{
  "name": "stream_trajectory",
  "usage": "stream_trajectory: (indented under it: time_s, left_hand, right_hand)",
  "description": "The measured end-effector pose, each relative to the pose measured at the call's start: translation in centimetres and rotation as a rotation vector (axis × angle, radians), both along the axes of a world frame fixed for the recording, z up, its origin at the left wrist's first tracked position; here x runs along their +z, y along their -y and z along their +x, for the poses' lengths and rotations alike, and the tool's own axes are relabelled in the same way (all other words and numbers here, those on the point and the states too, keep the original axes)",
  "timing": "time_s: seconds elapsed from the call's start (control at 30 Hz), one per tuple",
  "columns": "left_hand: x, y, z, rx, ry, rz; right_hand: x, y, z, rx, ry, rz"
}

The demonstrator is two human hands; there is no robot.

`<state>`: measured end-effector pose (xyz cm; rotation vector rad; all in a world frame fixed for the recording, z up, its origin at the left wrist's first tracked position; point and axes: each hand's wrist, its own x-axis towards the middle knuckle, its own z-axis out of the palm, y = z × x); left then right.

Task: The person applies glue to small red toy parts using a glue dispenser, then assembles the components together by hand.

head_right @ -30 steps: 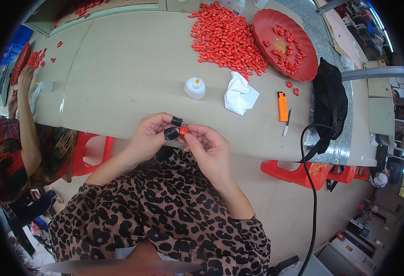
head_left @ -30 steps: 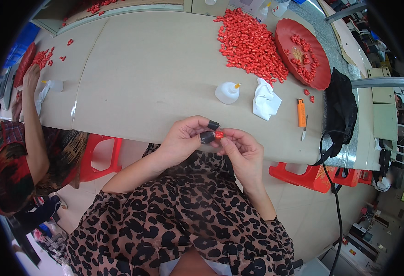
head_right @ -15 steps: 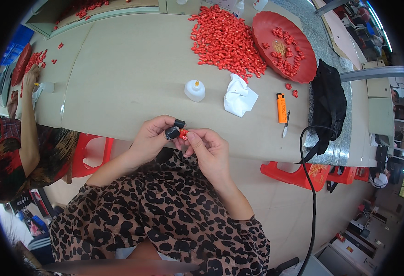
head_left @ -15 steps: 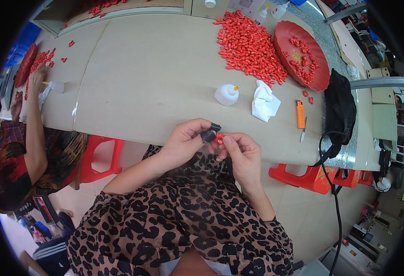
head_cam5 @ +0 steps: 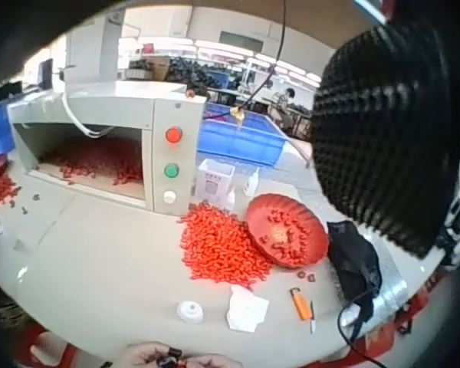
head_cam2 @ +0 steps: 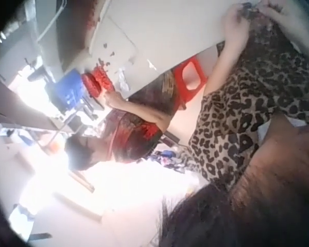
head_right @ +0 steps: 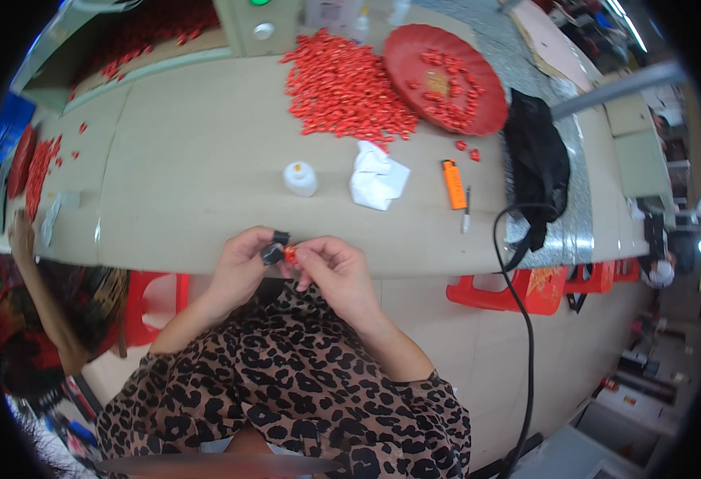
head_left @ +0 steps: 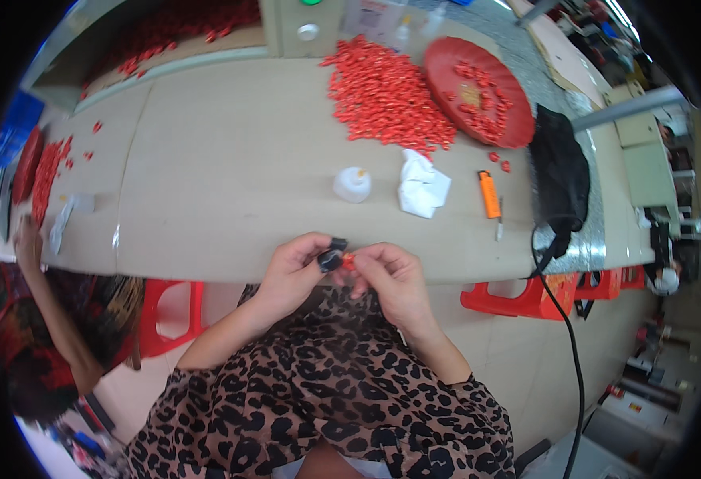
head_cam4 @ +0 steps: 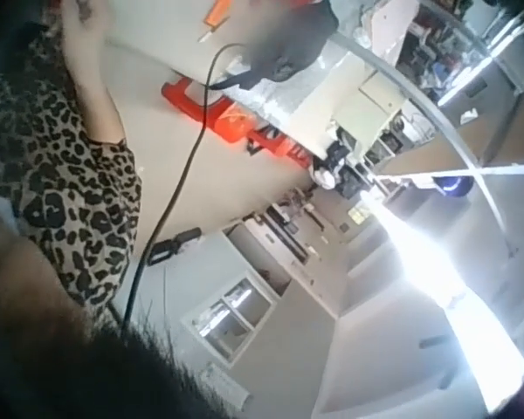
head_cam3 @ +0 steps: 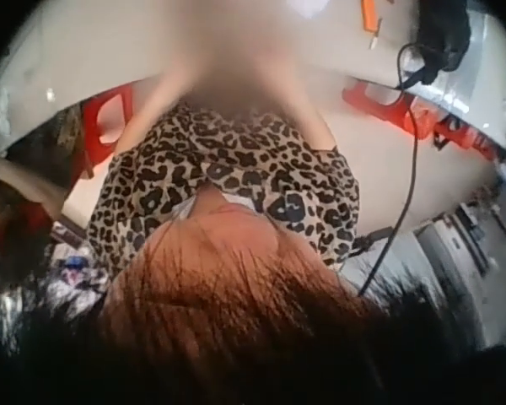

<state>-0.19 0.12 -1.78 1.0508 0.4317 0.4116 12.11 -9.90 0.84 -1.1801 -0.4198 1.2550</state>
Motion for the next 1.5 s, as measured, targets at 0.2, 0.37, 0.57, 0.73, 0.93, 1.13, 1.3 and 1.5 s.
stream_trajectory:
  time_s: [0.2, 0.37, 0.57, 0.73, 0.93, 1.13, 1.3, 1.5]
  left_hand:
    - [0.3, 0.1, 0.8, 0.023, 0.045, -0.001]
    - [0.5, 0.5, 0.9, 0.045, 0.046, -0.030]
    - [0.9, 0.7, 0.2, 0.091, 0.004, -0.013]
    - [1.0, 0.7, 0.6, 0.043, 0.031, -0.029]
    - [3.5, -0.3, 0.1, 0.063, 0.025, -0.146]
    - [3.8, -11.1, 2.0, 0.223, -0.124, 0.314]
    - [-0.2, -32.0, 3.0, 0.425, -0.606, 0.902]
    - [-8.4, -54.9, 2.1, 0.777, -0.805, 1.698]
  right_hand:
    - [1.7, 0.2, 3.2, -0.099, -0.045, 0.045]
    - [3.7, -0.8, 10.9, -0.555, 0.394, 0.101]
    - [2.9, -4.9, 18.4, -0.817, 1.191, -0.095]
    - [3.4, -5.7, 19.6, -0.800, 1.351, -0.331]
    - [2.9, -5.6, 17.2, -0.717, 1.314, -0.105]
    - [2.2, -4.2, 12.7, -0.519, 1.195, -0.042]
    - [0.2, -4.7, 11.7, -0.588, 1.285, 0.053]
    - [-0.7, -5.8, 11.6, -0.569, 1.307, 0.123]
